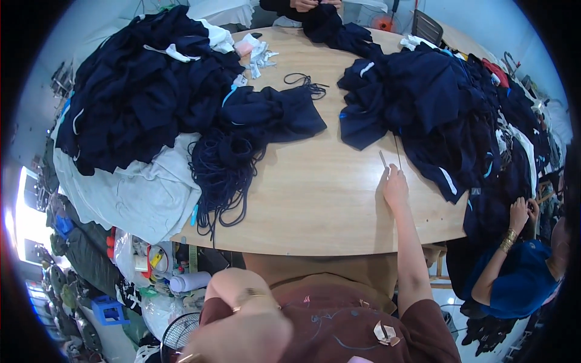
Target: Threading a drawstring through the waistband of a pair of shorts or pants using a metal threading needle.
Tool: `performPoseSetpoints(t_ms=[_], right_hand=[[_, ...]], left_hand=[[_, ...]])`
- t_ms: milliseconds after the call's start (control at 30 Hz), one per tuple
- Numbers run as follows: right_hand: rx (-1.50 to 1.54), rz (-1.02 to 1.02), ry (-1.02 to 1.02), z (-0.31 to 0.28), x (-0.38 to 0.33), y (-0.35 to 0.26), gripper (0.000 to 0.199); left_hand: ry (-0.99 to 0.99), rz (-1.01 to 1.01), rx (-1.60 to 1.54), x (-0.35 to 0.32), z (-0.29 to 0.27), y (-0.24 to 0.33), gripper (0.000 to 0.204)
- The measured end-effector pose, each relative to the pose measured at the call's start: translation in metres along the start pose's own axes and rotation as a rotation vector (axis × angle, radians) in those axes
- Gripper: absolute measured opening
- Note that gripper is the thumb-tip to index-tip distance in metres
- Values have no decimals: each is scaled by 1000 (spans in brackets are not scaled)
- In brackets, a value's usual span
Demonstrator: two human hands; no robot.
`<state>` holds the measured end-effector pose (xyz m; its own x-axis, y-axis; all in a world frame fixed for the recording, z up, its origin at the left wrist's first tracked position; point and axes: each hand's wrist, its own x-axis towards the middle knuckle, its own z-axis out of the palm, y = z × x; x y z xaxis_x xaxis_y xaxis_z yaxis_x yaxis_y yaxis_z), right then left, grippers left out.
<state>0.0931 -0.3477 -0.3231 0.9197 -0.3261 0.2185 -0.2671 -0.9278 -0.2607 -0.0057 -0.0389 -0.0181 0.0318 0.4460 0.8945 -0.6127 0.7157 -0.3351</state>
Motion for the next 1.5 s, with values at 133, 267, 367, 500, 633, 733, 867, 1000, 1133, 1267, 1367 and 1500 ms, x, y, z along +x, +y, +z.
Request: performPoseSetpoints(t_ms=[133,267,367,500,633,733,867,1000,1133,1267,1367,1500], right_hand=[[34,0,8,-2,-8,-1,43],[55,-95,153,6,-22,9,34],[144,-143,298,9,-24,5,27],[159,-129,311,8,-25,6,25],[208,-99,305,4,-25,0,18],[254,-76,297,5,-25,7,10],[304,-94,289,4,-21,-2,5],[284,-98,316,8,-20,3,6],[260,-39,337,8,-18,4,9],[335,32,373,10,-21,5,11],[445,134,384,6,-21,2,12],[1236,140,656,-49,10,-52,22]], left_hand=[[460,-1159,-669,-55,16,12,35],[500,-1173,-867,-42,14,2,30],[305,-1040,-860,-49,2,-7,24],[213,-1094,-760,-44,-5,-20,23],[-140,-1362,223,-58,-57,-24,28],[-443,-1151,1301,-87,-158,-68,15],[-1049,-1273,2225,-115,-313,-46,38],[-1098,-1492,2129,-109,-368,-59,23],[-760,-625,1830,-41,-331,-142,13],[-532,-234,1551,41,-256,-208,12],[-373,-46,1408,95,-200,-233,10],[-365,-147,1457,130,-140,-245,13]])
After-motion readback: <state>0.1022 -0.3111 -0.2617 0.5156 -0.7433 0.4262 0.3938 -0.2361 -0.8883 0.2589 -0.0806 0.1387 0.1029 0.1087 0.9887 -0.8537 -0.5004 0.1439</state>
